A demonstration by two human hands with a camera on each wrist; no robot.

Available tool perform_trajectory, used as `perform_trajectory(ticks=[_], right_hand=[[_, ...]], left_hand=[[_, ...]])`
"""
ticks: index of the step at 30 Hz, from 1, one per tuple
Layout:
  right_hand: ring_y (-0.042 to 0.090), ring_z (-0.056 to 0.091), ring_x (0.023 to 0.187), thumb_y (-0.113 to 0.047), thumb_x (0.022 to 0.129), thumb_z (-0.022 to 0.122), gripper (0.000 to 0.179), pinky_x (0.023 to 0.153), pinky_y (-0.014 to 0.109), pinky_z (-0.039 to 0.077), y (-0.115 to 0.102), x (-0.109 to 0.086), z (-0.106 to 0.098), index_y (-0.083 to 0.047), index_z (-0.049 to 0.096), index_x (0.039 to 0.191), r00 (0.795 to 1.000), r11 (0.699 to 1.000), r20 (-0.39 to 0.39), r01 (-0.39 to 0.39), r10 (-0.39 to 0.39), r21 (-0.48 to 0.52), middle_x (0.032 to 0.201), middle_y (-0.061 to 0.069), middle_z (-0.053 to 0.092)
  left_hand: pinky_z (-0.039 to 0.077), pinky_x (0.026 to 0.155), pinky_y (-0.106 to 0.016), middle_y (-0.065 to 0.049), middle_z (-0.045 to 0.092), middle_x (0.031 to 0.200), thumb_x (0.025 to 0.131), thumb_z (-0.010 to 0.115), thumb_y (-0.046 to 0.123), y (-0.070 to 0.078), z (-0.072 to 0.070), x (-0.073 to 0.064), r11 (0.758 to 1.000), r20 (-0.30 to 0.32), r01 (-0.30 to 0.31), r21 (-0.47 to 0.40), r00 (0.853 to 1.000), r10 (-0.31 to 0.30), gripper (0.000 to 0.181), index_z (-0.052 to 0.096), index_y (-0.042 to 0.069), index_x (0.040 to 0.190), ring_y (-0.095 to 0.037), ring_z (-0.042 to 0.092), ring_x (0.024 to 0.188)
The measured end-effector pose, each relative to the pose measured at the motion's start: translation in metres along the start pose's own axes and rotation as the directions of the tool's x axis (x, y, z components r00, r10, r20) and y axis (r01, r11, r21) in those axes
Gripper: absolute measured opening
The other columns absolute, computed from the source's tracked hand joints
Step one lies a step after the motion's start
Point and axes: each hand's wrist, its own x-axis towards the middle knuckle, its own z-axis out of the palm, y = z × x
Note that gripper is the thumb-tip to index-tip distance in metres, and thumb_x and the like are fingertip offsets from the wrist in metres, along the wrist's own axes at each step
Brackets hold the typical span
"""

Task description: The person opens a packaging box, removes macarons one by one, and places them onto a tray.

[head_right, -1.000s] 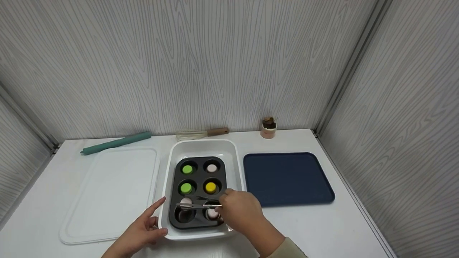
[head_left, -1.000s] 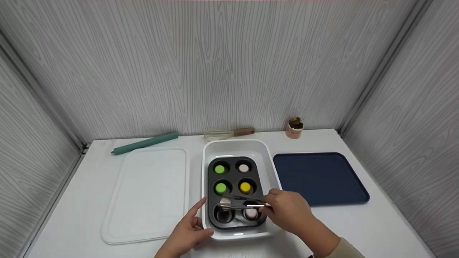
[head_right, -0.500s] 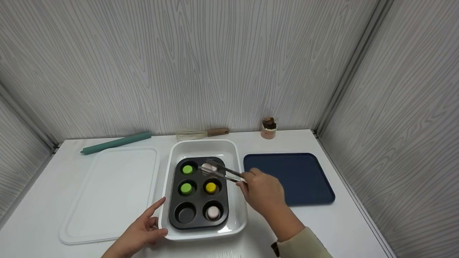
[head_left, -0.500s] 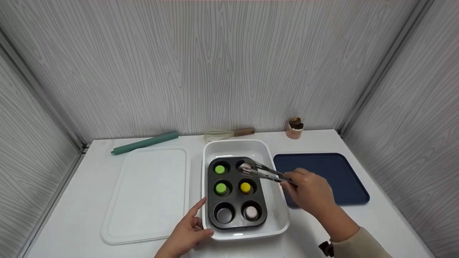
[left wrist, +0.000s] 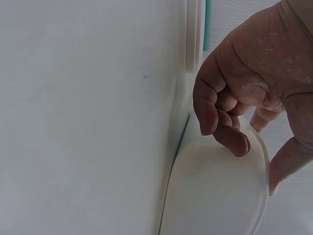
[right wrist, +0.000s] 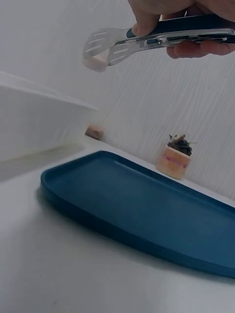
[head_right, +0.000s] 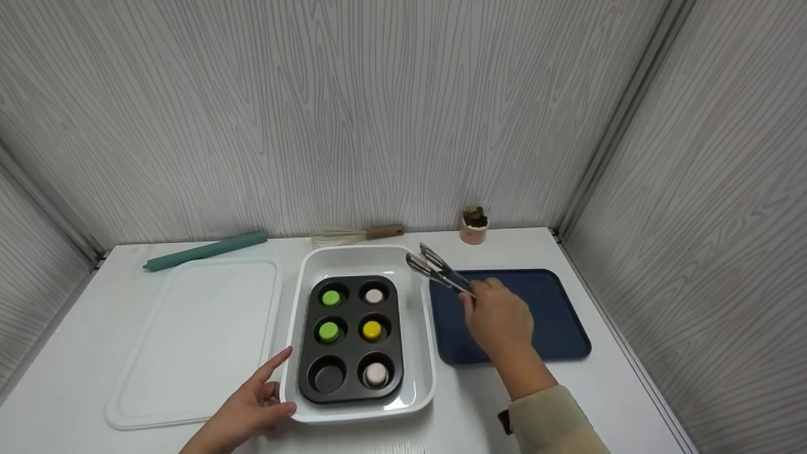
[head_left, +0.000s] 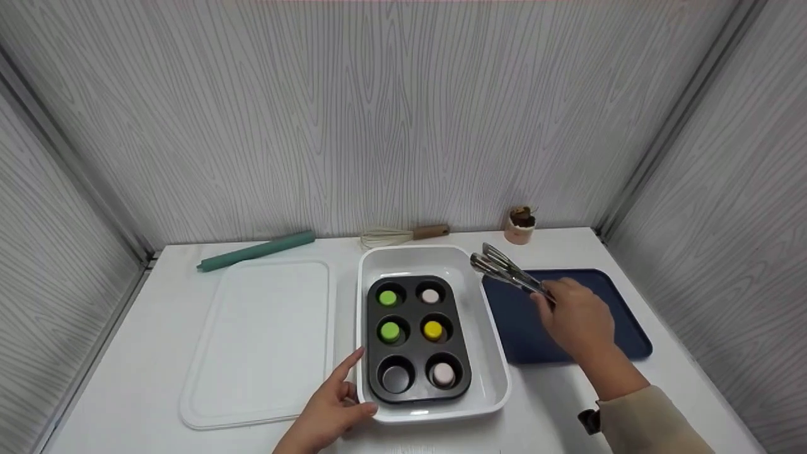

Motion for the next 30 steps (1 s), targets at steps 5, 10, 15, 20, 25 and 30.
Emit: perform_trajectory(ticks=[5,10,15,20,25,30], right_hand=[[0.038,0.066,0.067,-0.018,0.095,0.08,0.022,0.055,0.058,0.052,0.016,0.0,0.008,-0.001,0.078,0.108,0.996,0.997,0.045,-0.079,0.08,-0.015,0.088,0.014,0.067],[0.043,0.066,0.071,-0.018,0.097,0.076,0.022,0.058,0.061,0.052,0.024,0.0,0.014,0.0,0.077,0.11,0.986,0.991,0.108,-0.127,0.13,-0.033,0.091,0.017,0.067],[0.043,0.066,0.07,-0.016,0.097,0.075,0.019,0.058,0.061,0.052,0.03,-0.003,0.022,0.002,0.076,0.106,0.979,0.988,0.134,-0.148,0.153,-0.046,0.088,0.017,0.065],[0.044,0.067,0.073,-0.016,0.097,0.073,0.021,0.06,0.062,0.052,0.034,-0.005,0.03,0.003,0.075,0.106,0.961,0.981,0.2,-0.185,0.192,-0.055,0.088,0.017,0.065],[0.045,0.067,0.075,-0.017,0.099,0.071,0.02,0.062,0.063,0.053,0.035,-0.005,0.035,0.002,0.075,0.103,0.943,0.977,0.257,-0.203,0.213,-0.063,0.087,0.016,0.064],[0.046,0.069,0.078,-0.017,0.101,0.068,0.021,0.063,0.062,0.055,0.037,-0.005,0.039,0.003,0.075,0.106,0.924,0.973,0.306,-0.22,0.231,-0.071,0.092,0.018,0.067]], left_hand=[[0.046,0.057,-0.024,-0.007,0.068,0.086,0.088,0.082,0.006,0.002,0.0,0.0,1.0,0.016,-0.002,-0.01,1.0,0.002,0.103,0.019,0.007,0.169,-0.012,0.054,0.062],[0.046,0.057,-0.025,-0.008,0.069,0.086,0.088,0.082,0.008,0.003,0.001,0.0,1.0,0.01,-0.004,0.009,1.0,0.004,0.102,0.02,0.007,0.169,-0.013,0.055,0.063],[0.047,0.058,-0.026,-0.008,0.07,0.087,0.088,0.083,0.009,0.003,0.001,-0.001,1.0,0.002,-0.001,0.016,1.0,0.001,0.102,0.021,0.007,0.169,-0.014,0.058,0.065],[0.048,0.058,-0.026,-0.008,0.07,0.087,0.088,0.082,0.009,0.002,0.001,-0.001,1.0,0.0,-0.002,0.018,1.0,0.002,0.102,0.021,0.008,0.169,-0.014,0.058,0.065],[0.048,0.059,-0.026,-0.007,0.07,0.087,0.088,0.083,0.01,0.002,0.001,0.0,1.0,-0.006,-0.011,0.026,1.0,0.012,0.101,0.022,0.007,0.169,-0.015,0.06,0.068],[0.049,0.06,-0.027,-0.008,0.07,0.088,0.088,0.083,0.009,0.002,0.002,0.0,0.999,-0.005,-0.008,0.033,1.0,0.008,0.102,0.022,0.008,0.169,-0.016,0.062,0.069]])
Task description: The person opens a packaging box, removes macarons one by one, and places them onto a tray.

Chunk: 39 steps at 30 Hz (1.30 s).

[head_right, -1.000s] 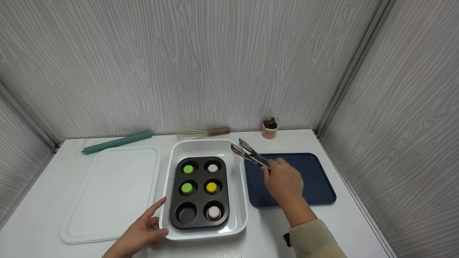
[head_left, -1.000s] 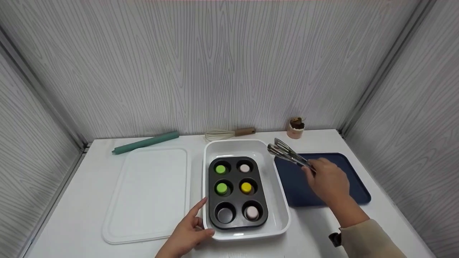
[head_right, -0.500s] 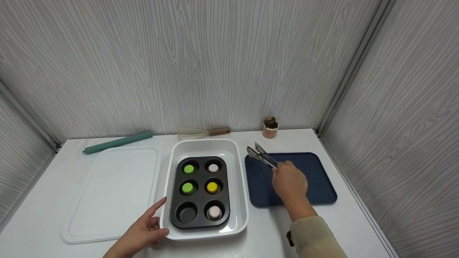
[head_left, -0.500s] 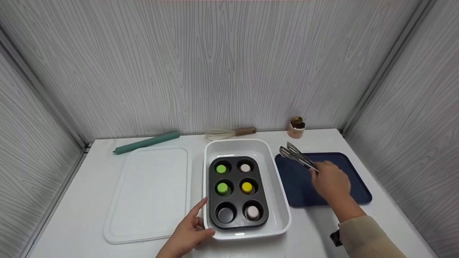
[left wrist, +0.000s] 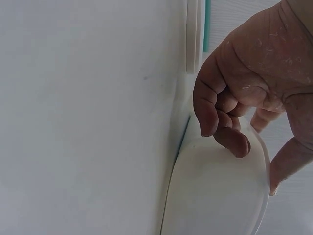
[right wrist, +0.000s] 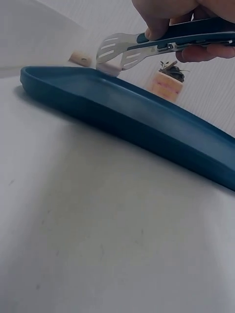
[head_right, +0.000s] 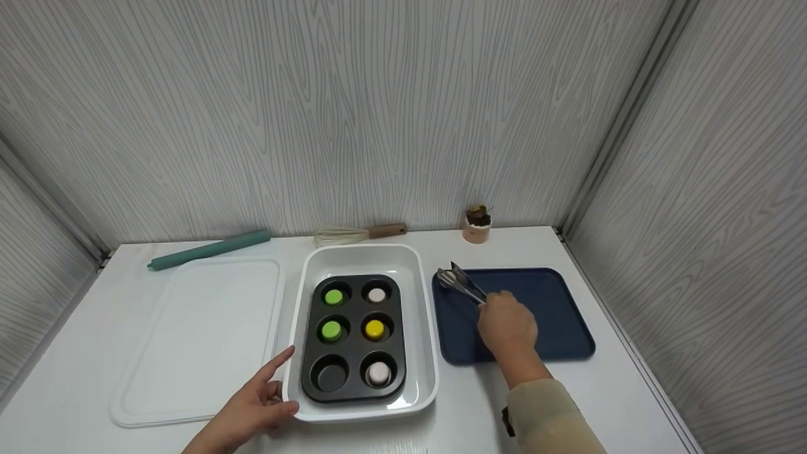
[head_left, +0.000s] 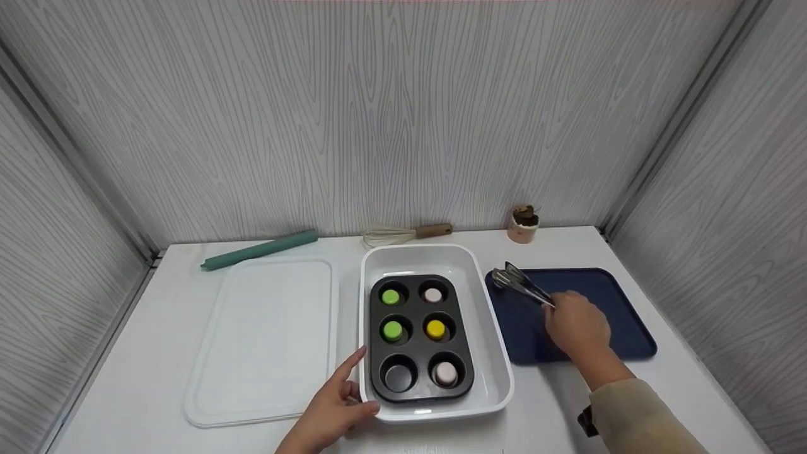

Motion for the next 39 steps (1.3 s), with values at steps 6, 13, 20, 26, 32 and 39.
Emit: perform_trajectory(ticks=[6,13,20,26,32,39], right_hand=[[0.046,0.069,0.081,-0.018,0.102,0.068,0.022,0.066,0.062,0.055,-0.001,0.001,0.003,0.003,0.074,0.104,0.999,0.999,0.039,-0.037,0.037,-0.003,0.094,0.019,0.067],[0.046,0.069,0.082,-0.019,0.101,0.069,0.023,0.068,0.063,0.055,-0.001,0.001,0.007,0.003,0.074,0.105,0.996,0.998,0.059,-0.06,0.06,0.001,0.093,0.018,0.067],[0.049,0.069,0.084,-0.02,0.101,0.069,0.03,0.07,0.064,0.054,0.001,-0.001,0.004,0.007,0.073,0.112,0.996,0.996,0.045,-0.078,0.076,0.031,0.092,0.023,0.066],[0.05,0.069,0.09,-0.022,0.103,0.067,0.038,0.074,0.064,0.055,0.004,-0.003,-0.002,0.008,0.07,0.126,0.993,0.991,0.05,-0.108,0.105,0.081,0.101,0.026,0.068],[0.048,0.07,0.087,-0.022,0.102,0.069,0.038,0.072,0.062,0.056,0.005,-0.009,-0.004,0.009,0.071,0.124,0.997,0.991,-0.011,-0.08,0.082,0.103,0.103,0.028,0.07],[0.045,0.07,0.083,-0.021,0.1,0.072,0.031,0.069,0.063,0.054,-0.012,-0.013,-0.013,0.005,0.074,0.118,0.992,0.989,-0.125,-0.014,0.032,0.147,0.1,0.024,0.071]], left_hand=[[0.05,0.061,-0.027,-0.008,0.07,0.087,0.088,0.083,0.009,-0.001,0.0,-0.001,1.0,-0.007,-0.003,0.01,1.0,0.003,0.102,0.022,0.008,0.169,-0.017,0.063,0.071],[0.05,0.061,-0.027,-0.008,0.07,0.086,0.088,0.084,0.008,-0.001,0.0,-0.001,1.0,-0.008,-0.005,-0.002,1.0,0.005,0.102,0.022,0.008,0.169,-0.017,0.064,0.071],[0.05,0.061,-0.027,-0.007,0.069,0.086,0.088,0.083,0.008,0.0,0.001,-0.001,1.0,-0.008,-0.004,0.004,1.0,0.004,0.102,0.022,0.008,0.169,-0.017,0.063,0.071],[0.049,0.059,-0.027,-0.008,0.069,0.086,0.088,0.084,0.009,-0.001,0.0,-0.001,1.0,-0.007,-0.003,0.002,1.0,0.003,0.102,0.022,0.008,0.169,-0.016,0.061,0.068],[0.047,0.058,-0.026,-0.008,0.07,0.088,0.088,0.082,0.009,-0.001,-0.001,-0.001,1.0,0.01,-0.005,-0.031,1.0,0.005,0.102,0.02,0.008,0.169,-0.014,0.058,0.065],[0.047,0.057,-0.025,-0.008,0.071,0.088,0.089,0.082,0.007,-0.001,-0.001,0.0,1.0,0.008,0.002,-0.028,1.0,-0.002,0.102,0.018,0.006,0.169,-0.013,0.058,0.063]])
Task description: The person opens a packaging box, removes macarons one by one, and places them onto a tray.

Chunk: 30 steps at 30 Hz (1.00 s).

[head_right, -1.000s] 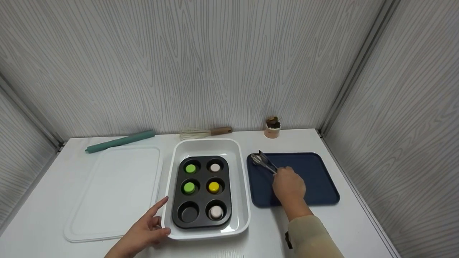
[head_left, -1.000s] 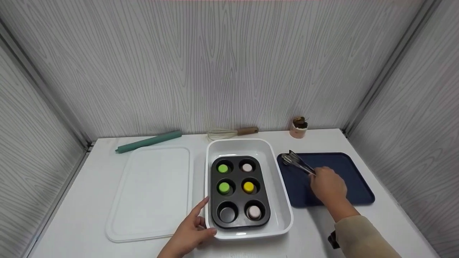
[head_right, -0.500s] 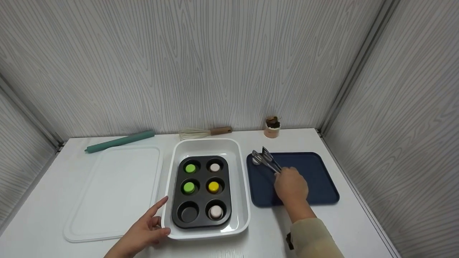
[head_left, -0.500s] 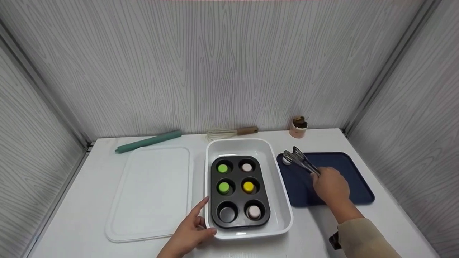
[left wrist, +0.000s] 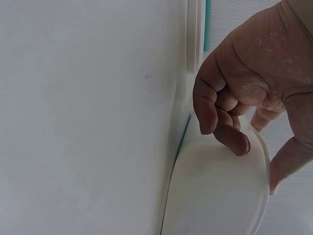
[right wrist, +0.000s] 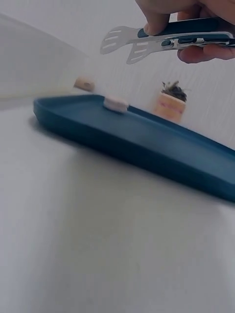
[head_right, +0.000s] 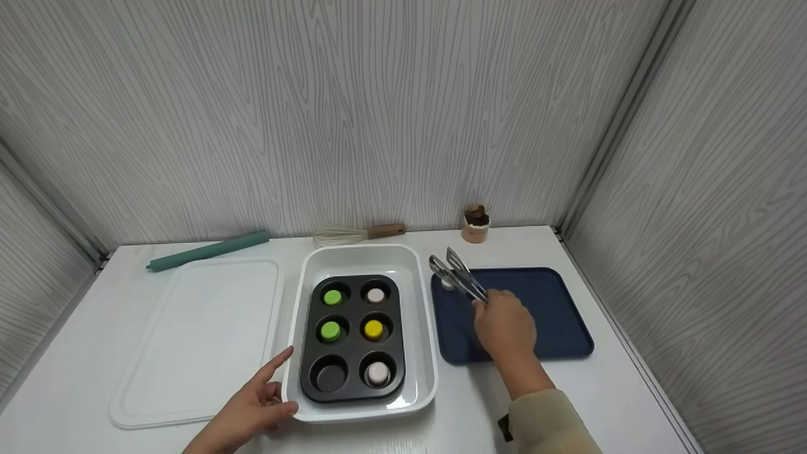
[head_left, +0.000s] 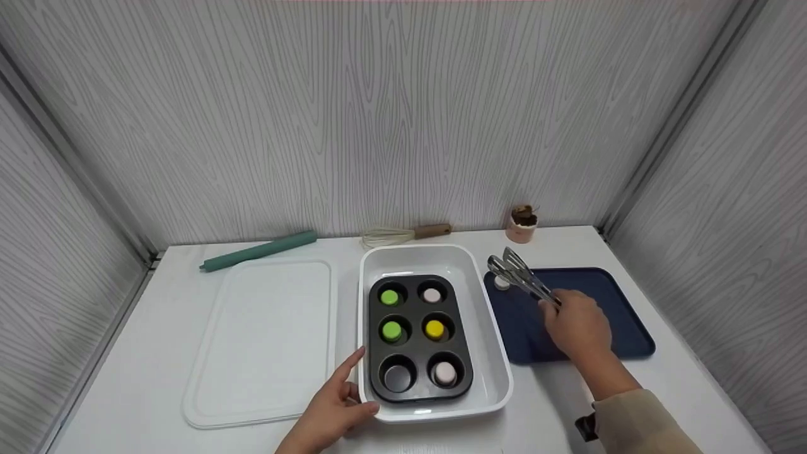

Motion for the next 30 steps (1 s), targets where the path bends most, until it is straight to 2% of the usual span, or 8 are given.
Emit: perform_trajectory(ticks=[12,17,21,28,30], right_hand=[[0.043,0.072,0.089,-0.023,0.098,0.078,0.034,0.074,0.061,0.057,-0.047,0.002,-0.004,0.002,0.076,0.12,0.995,0.994,-0.07,0.081,-0.076,0.075,0.105,0.023,0.073],[0.039,0.072,0.083,-0.021,0.095,0.081,0.03,0.069,0.058,0.057,-0.066,-0.004,0.002,0.0,0.078,0.115,0.986,0.986,-0.097,0.146,-0.138,0.086,0.098,0.02,0.073],[0.034,0.071,0.077,-0.022,0.094,0.082,0.027,0.063,0.054,0.056,-0.08,-0.011,0.009,-0.003,0.078,0.114,0.979,0.979,-0.089,0.191,-0.185,0.073,0.095,0.015,0.072],[0.031,0.072,0.083,-0.025,0.095,0.082,0.029,0.069,0.05,0.058,-0.099,-0.021,0.016,-0.005,0.079,0.115,0.974,0.972,-0.028,0.225,-0.224,0.06,0.103,0.012,0.075],[0.028,0.071,0.08,-0.026,0.095,0.082,0.028,0.067,0.049,0.057,-0.103,-0.023,0.018,-0.006,0.079,0.113,0.97,0.969,-0.012,0.243,-0.242,0.047,0.101,0.01,0.074]], left_hand=[[0.048,0.057,-0.025,-0.009,0.071,0.088,0.09,0.082,0.008,-0.001,-0.001,-0.001,1.0,0.001,-0.014,0.013,1.0,0.014,0.101,0.019,0.006,0.169,-0.014,0.059,0.065],[0.048,0.058,-0.025,-0.008,0.07,0.087,0.089,0.082,0.01,0.001,0.001,-0.001,0.999,-0.002,-0.013,0.033,1.0,0.013,0.101,0.02,0.007,0.169,-0.015,0.06,0.066],[0.047,0.057,-0.025,-0.009,0.07,0.088,0.089,0.082,0.009,0.001,0.001,-0.001,1.0,-0.003,-0.012,0.012,1.0,0.012,0.101,0.02,0.007,0.169,-0.014,0.058,0.065],[0.047,0.056,-0.024,-0.008,0.071,0.088,0.089,0.082,0.008,0.0,0.0,0.0,1.0,0.004,-0.02,-0.004,1.0,0.02,0.101,0.02,0.007,0.169,-0.014,0.057,0.063],[0.047,0.056,-0.025,-0.008,0.071,0.088,0.089,0.082,0.009,0.0,0.0,-0.001,1.0,0.003,-0.022,0.006,1.0,0.022,0.101,0.02,0.006,0.169,-0.014,0.058,0.064]])
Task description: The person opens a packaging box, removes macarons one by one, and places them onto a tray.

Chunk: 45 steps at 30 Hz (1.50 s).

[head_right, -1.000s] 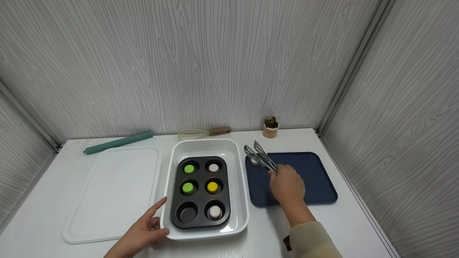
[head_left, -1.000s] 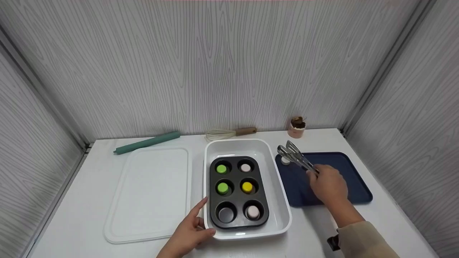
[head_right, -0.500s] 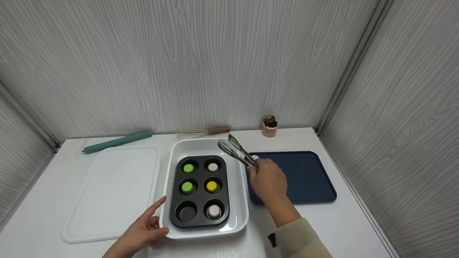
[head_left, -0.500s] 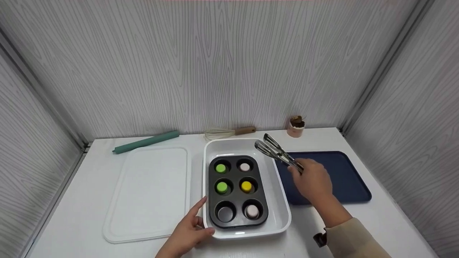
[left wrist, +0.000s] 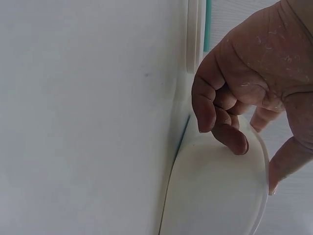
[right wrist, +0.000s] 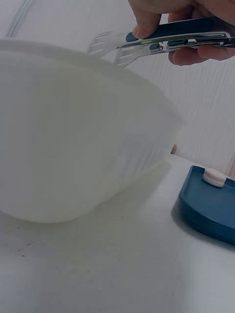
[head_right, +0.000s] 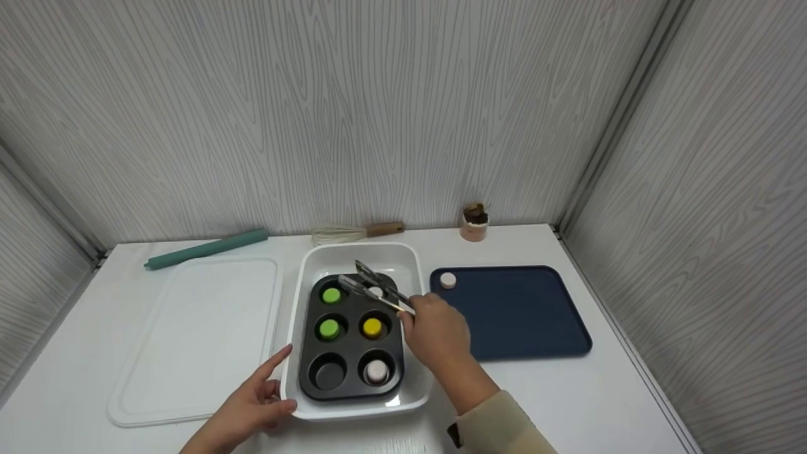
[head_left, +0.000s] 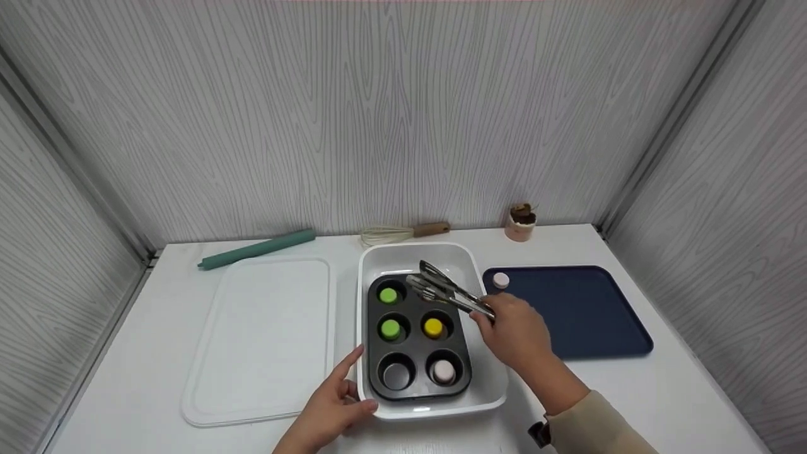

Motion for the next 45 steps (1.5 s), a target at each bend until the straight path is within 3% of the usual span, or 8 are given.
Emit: perform_trajectory(ticks=[17,23,30,45], right_hand=[[0.019,0.062,0.064,-0.024,0.092,0.084,0.014,0.057,0.042,0.052,-0.024,-0.006,0.013,-0.013,0.079,0.097,0.991,0.997,0.112,0.074,-0.071,-0.025,0.082,0.0,0.066],[0.024,0.068,0.069,-0.027,0.092,0.083,0.014,0.06,0.046,0.055,-0.031,-0.008,0.016,-0.014,0.079,0.096,0.985,0.994,0.154,0.083,-0.07,-0.074,0.081,0.0,0.064],[0.024,0.065,0.065,-0.026,0.09,0.084,0.015,0.058,0.047,0.054,-0.034,-0.01,0.02,-0.015,0.075,0.084,0.98,0.987,0.169,0.123,-0.104,-0.101,0.075,-0.001,0.06],[0.024,0.068,0.072,-0.028,0.092,0.083,0.017,0.061,0.045,0.056,-0.046,-0.009,0.023,-0.013,0.076,0.087,0.965,0.979,0.252,0.123,-0.079,-0.164,0.081,0.001,0.067]], left_hand=[[0.047,0.056,-0.025,-0.008,0.071,0.088,0.091,0.082,0.008,-0.001,0.0,0.0,1.0,-0.023,0.011,0.027,1.0,-0.01,0.1,0.019,0.006,0.169,-0.014,0.057,0.064],[0.046,0.055,-0.025,-0.007,0.07,0.086,0.089,0.081,0.005,-0.002,0.001,0.0,1.0,-0.024,0.015,0.005,1.0,-0.015,0.1,0.02,0.006,0.168,-0.014,0.057,0.063],[0.047,0.056,-0.025,-0.007,0.07,0.087,0.089,0.082,0.006,-0.001,0.001,-0.001,1.0,-0.028,0.02,0.012,0.999,-0.019,0.101,0.02,0.006,0.168,-0.014,0.057,0.064],[0.046,0.055,-0.025,-0.007,0.07,0.087,0.09,0.081,0.006,-0.003,0.002,0.0,1.0,-0.027,0.029,0.008,0.999,-0.029,0.101,0.018,0.006,0.169,-0.014,0.055,0.063]])
